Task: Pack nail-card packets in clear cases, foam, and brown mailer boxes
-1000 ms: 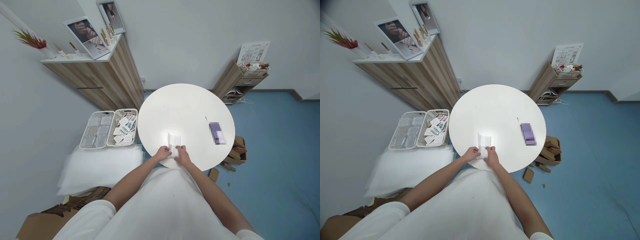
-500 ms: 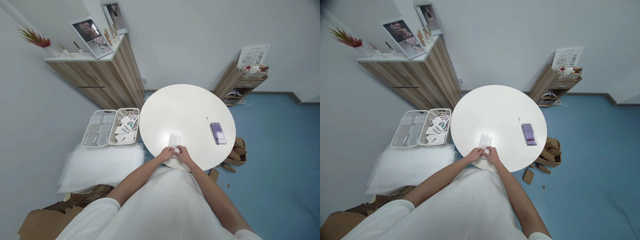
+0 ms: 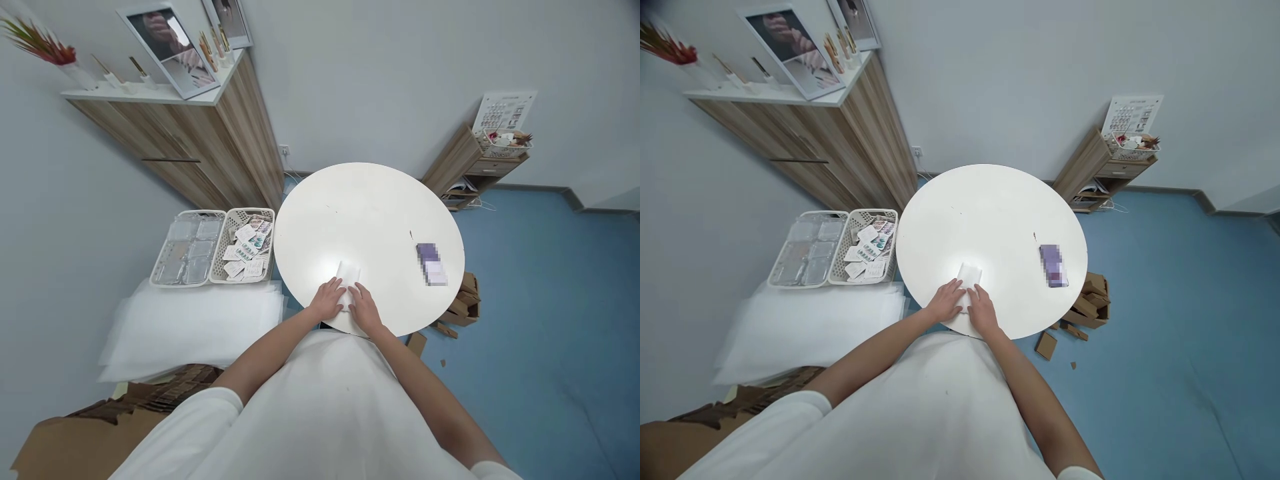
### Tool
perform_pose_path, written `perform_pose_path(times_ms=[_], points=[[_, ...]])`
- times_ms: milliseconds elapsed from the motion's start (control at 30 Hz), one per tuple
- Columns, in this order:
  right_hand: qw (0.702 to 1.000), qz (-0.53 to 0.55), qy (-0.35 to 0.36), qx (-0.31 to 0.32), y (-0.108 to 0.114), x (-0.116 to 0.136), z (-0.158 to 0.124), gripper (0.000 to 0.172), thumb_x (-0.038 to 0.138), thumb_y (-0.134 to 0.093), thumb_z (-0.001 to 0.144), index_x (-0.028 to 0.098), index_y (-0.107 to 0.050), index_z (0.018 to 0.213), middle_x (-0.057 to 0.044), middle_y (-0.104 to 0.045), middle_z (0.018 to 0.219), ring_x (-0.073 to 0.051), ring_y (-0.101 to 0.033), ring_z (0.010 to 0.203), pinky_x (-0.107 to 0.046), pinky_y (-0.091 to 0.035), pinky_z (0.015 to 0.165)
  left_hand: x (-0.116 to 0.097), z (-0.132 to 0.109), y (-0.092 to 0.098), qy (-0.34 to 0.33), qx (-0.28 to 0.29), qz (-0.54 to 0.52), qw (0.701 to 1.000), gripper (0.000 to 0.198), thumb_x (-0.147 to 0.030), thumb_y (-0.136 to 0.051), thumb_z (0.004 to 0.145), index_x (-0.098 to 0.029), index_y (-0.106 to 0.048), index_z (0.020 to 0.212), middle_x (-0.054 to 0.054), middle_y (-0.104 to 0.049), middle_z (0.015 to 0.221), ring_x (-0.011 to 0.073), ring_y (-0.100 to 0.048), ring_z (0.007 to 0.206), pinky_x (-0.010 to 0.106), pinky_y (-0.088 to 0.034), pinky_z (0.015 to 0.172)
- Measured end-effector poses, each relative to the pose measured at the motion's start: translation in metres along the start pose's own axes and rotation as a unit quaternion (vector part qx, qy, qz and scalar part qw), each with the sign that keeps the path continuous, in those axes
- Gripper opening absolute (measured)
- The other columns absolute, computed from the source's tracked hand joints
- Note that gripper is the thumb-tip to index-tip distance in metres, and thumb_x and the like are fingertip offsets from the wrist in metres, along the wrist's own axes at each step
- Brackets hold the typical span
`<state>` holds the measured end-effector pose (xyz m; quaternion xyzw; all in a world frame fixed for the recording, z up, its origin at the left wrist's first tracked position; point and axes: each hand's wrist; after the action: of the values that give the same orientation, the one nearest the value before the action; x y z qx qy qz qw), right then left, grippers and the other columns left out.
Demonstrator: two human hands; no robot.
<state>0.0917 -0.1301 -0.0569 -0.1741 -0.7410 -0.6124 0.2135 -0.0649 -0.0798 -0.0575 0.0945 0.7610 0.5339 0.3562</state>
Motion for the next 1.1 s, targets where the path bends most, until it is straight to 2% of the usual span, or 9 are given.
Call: perform_pose_path(times_ms=[100, 233, 333, 400, 500, 667, 800, 1000, 1100], points=[[0.993, -0.048, 0.079, 0.068, 0.000, -0.002, 0.001, 0.060, 0.022, -0.052, 0.074, 0.018, -0.031, 0.129, -0.011, -0.026, 0.140, -0.026, -0.022, 0.129, -0.042, -0.030, 0.100, 0.001, 0.003, 0.003, 0.002, 0.017, -0.007, 1.000, 0.048, -0.030, -0.054, 0.072, -0.022, -0.040, 0.118, 0.008, -0.034, 0.135, 0.0266, -0.024, 0.127, 0.044, -0.024, 0.099], [0.987, -0.091, 0.092, 0.094, -0.003, -0.006, 0.003, 0.073, 0.019, -0.062, 0.066, 0.016, -0.027, 0.131, -0.012, -0.023, 0.141, -0.027, -0.019, 0.130, -0.041, -0.031, 0.100, -0.001, 0.005, 0.007, 0.006, 0.031, -0.025, 0.999, 0.050, -0.032, -0.056, 0.069, -0.022, -0.041, 0.116, 0.008, -0.040, 0.129, 0.0267, -0.032, 0.121, 0.041, -0.032, 0.093], [0.985, -0.111, 0.098, 0.087, -0.003, -0.006, 0.004, 0.063, 0.010, -0.056, 0.068, 0.017, -0.033, 0.126, -0.012, -0.031, 0.138, -0.026, -0.025, 0.129, -0.041, -0.033, 0.099, -0.003, 0.001, 0.009, -0.002, 0.029, -0.039, 0.999, 0.057, -0.038, -0.058, 0.066, -0.021, -0.040, 0.117, 0.009, -0.042, 0.126, 0.0280, -0.036, 0.117, 0.041, -0.034, 0.091], [0.984, -0.114, 0.105, 0.085, -0.001, -0.004, 0.003, 0.056, 0.009, -0.053, 0.069, 0.018, -0.038, 0.122, -0.012, -0.036, 0.134, -0.026, -0.028, 0.127, -0.040, -0.033, 0.099, -0.004, -0.003, 0.011, -0.014, 0.027, -0.049, 0.998, 0.069, -0.043, -0.061, 0.061, -0.020, -0.036, 0.120, 0.010, -0.041, 0.127, 0.0293, -0.037, 0.115, 0.042, -0.033, 0.091], [0.982, -0.115, 0.113, 0.095, 0.003, -0.001, -0.002, 0.053, 0.008, -0.052, 0.066, 0.016, -0.041, 0.117, -0.013, -0.039, 0.130, -0.026, -0.031, 0.124, -0.039, -0.034, 0.097, -0.006, -0.011, 0.010, -0.030, 0.039, -0.058, 0.997, 0.081, -0.041, -0.067, 0.053, -0.020, -0.032, 0.123, 0.010, -0.041, 0.126, 0.0307, -0.036, 0.114, 0.042, -0.031, 0.091], [0.983, -0.087, 0.100, 0.123, 0.012, 0.000, -0.019, 0.052, 0.016, -0.053, 0.062, 0.012, -0.043, 0.113, -0.014, -0.045, 0.121, -0.026, -0.041, 0.112, -0.037, -0.037, 0.091, -0.010, -0.019, 0.001, -0.047, 0.057, -0.075, 0.994, 0.061, -0.024, -0.061, 0.057, -0.020, -0.041, 0.114, 0.009, -0.049, 0.114, 0.0285, -0.040, 0.108, 0.039, -0.032, 0.087], [0.985, -0.050, 0.073, 0.151, 0.023, 0.002, -0.017, 0.042, 0.019, -0.052, 0.064, 0.016, -0.046, 0.106, -0.010, -0.055, 0.104, -0.023, -0.050, 0.094, -0.032, -0.040, 0.077, -0.014, -0.018, -0.004, -0.039, 0.041, -0.109, 0.992, 0.049, -0.023, -0.056, 0.061, -0.021, -0.047, 0.109, 0.007, -0.051, 0.107, 0.0274, -0.040, 0.106, 0.038, -0.033, 0.087], [0.975, -0.024, 0.023, 0.218, 0.040, 0.001, 0.015, 0.017, 0.023, -0.047, 0.069, 0.018, -0.051, 0.085, -0.003, -0.058, 0.074, -0.017, -0.051, 0.066, -0.026, -0.035, 0.058, -0.013, -0.004, 0.000, 0.074, 0.039, -0.157, 0.984, 0.026, -0.028, -0.050, 0.069, -0.022, -0.058, 0.093, 0.006, -0.049, 0.107, 0.0248, -0.043, 0.102, 0.036, -0.036, 0.085], [0.975, 0.002, 0.009, 0.223, 0.041, -0.005, 0.031, 0.010, 0.025, -0.044, 0.072, 0.019, -0.050, 0.076, -0.003, -0.057, 0.072, -0.017, -0.050, 0.065, -0.026, -0.036, 0.058, -0.011, 0.000, -0.001, 0.117, 0.026, -0.203, 0.972, 0.027, -0.029, -0.047, 0.072, -0.022, -0.054, 0.097, 0.006, -0.052, 0.102, 0.0230, -0.048, 0.097, 0.035, -0.037, 0.083]])
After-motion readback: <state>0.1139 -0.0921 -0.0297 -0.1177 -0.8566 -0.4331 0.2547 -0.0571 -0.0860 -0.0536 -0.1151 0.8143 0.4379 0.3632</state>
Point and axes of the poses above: each hand's wrist, its own z-axis towards the middle knuckle, its own y-axis out of the back of the hand, x = y × z
